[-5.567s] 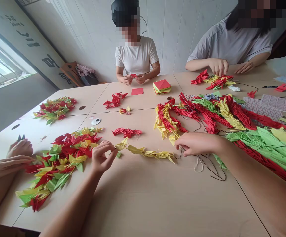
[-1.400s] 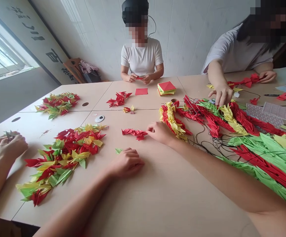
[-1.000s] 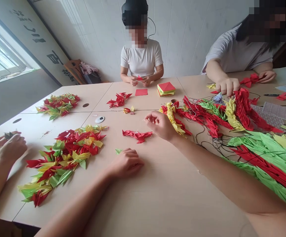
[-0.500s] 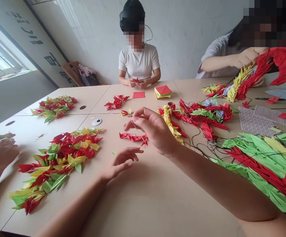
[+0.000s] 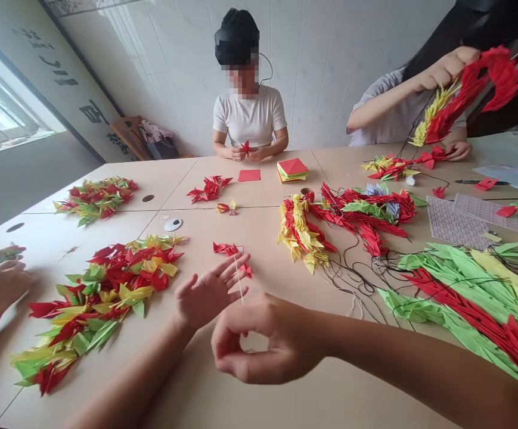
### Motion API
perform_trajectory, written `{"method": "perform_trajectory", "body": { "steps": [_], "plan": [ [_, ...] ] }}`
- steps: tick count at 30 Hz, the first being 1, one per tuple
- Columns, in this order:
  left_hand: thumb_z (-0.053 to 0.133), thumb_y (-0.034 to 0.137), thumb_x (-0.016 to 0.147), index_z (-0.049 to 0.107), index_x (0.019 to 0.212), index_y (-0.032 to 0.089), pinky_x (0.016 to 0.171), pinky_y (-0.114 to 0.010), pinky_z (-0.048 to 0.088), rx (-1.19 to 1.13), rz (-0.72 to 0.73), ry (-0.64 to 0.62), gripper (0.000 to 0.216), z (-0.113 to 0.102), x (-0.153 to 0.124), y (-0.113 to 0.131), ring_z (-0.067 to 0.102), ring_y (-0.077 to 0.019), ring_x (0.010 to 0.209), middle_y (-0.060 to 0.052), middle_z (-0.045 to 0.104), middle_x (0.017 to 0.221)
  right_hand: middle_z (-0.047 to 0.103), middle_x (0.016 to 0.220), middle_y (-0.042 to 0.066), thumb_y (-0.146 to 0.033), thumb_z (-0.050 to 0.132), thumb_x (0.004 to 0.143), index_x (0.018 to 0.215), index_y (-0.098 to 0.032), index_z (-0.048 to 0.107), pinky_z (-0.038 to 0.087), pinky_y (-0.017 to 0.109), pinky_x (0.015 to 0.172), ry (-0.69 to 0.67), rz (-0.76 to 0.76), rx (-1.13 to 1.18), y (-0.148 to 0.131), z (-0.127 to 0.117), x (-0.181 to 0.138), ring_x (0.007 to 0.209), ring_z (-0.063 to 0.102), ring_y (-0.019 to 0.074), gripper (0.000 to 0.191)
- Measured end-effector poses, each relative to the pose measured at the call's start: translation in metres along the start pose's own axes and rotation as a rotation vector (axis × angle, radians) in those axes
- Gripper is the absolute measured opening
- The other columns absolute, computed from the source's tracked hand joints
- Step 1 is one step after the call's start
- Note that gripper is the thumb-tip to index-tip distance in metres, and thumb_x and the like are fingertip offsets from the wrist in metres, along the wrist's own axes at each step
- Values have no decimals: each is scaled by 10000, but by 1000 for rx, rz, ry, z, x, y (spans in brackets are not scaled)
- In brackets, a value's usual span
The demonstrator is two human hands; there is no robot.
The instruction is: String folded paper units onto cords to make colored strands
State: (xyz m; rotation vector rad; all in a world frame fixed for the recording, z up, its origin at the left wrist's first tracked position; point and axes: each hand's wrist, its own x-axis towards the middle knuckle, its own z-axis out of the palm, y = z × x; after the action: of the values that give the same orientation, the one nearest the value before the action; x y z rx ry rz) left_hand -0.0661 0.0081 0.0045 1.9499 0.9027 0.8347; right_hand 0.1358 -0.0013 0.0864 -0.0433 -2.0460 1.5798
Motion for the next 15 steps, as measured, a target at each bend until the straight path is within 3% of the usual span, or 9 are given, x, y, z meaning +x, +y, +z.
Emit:
{"method": "perform_trajectory", "body": {
  "steps": [1, 3, 6, 9, 12, 15],
  "plan": [
    [-87, 671, 864, 162, 1491, 181, 863, -439, 527, -134, -33, 2, 834, -1, 1, -1, 537, -305, 1224, -181, 368, 1482, 578, 720, -14, -183, 569, 829, 825, -172, 562, 464, 196, 673, -5, -19, -22, -1, -2, -6, 661, 538, 74, 14],
    [144, 736, 842, 230, 1481, 190, 937, -470, 491, -460, -118, -18, 845, -1, 1, -3, 499, -327, 1262, -170, 327, 1513, 599, 714, -6, -163, 562, 824, 803, -164, 569, 469, 188, 684, 6, -32, -72, -4, -9, -17, 664, 548, 73, 22],
    [513, 613, 778, 427, 1404, 215, 1007, -497, 426, -715, -200, -112, 746, 5, 1, -3, 516, -333, 1231, -149, 356, 1507, 637, 702, 9, -135, 562, 798, 764, -160, 578, 479, 205, 728, 0, 15, -136, -9, -22, -36, 677, 565, 81, 45],
    [620, 547, 744, 571, 1298, 178, 1018, -504, 398, -750, -228, -326, 668, 8, 0, 2, 573, -333, 1146, -175, 507, 1394, 660, 693, 32, -146, 544, 793, 751, -164, 581, 497, 240, 744, -103, 108, -122, -15, -38, -58, 676, 585, 101, 59],
    [645, 541, 748, 605, 1268, 138, 968, -476, 434, -752, -218, -563, 659, 7, 0, 11, 628, -328, 1061, -202, 656, 1193, 683, 745, 63, -170, 518, 814, 764, -169, 588, 510, 269, 746, -177, 225, -94, -24, -53, -83, 733, 627, 131, 87],
    [675, 502, 744, 632, 1227, 134, 912, -452, 471, -753, -201, -598, 609, 3, 0, 15, 663, -315, 983, -202, 705, 1081, 703, 781, 73, -178, 506, 824, 768, -197, 585, 508, 325, 817, -138, 328, -125, -34, -66, -109, 909, 648, 185, 98]
  ]
}}
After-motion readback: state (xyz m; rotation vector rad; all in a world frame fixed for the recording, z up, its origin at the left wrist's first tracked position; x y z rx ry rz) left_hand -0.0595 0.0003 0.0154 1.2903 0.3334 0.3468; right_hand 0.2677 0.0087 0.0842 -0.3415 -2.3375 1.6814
